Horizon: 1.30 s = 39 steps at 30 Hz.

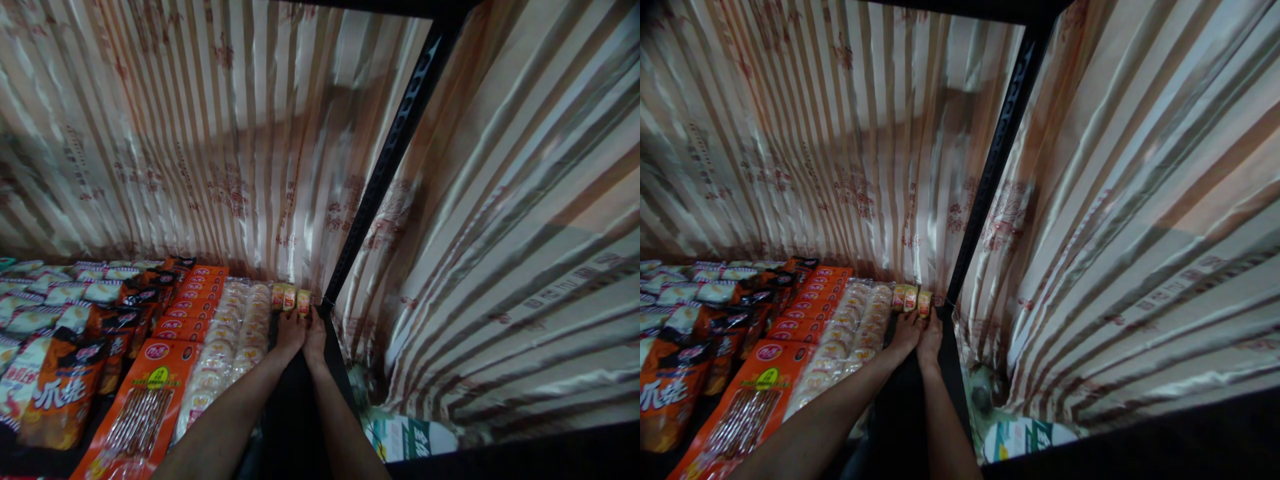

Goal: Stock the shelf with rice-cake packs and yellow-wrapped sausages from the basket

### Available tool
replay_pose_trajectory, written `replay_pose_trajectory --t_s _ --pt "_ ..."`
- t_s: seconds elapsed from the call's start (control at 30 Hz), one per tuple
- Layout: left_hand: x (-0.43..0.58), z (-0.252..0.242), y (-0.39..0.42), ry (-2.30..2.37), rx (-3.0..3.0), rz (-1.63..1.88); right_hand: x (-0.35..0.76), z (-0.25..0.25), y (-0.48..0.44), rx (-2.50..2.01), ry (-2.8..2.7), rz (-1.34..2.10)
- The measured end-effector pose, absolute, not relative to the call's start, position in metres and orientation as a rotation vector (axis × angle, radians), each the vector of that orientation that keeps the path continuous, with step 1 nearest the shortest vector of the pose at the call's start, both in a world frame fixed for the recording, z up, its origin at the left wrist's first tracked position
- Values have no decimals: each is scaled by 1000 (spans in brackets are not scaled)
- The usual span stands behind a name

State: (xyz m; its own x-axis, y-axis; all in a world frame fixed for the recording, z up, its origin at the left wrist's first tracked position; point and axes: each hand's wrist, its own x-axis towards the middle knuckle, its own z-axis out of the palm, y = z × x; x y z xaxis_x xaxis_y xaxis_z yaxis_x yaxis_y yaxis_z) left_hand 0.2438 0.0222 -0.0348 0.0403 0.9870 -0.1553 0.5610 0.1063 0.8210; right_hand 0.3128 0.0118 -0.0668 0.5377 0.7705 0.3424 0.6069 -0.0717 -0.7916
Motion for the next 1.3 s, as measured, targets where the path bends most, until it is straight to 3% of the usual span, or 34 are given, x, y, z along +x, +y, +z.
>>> replay_pose_trajectory --t_s 0.27,1.3 --pt "239 -30 21 1633 1567 633 311 -70 11 -1549 -1133 318" --pt "235 -14 6 1641 1565 740 306 -61 4 -1656 -1174 179"
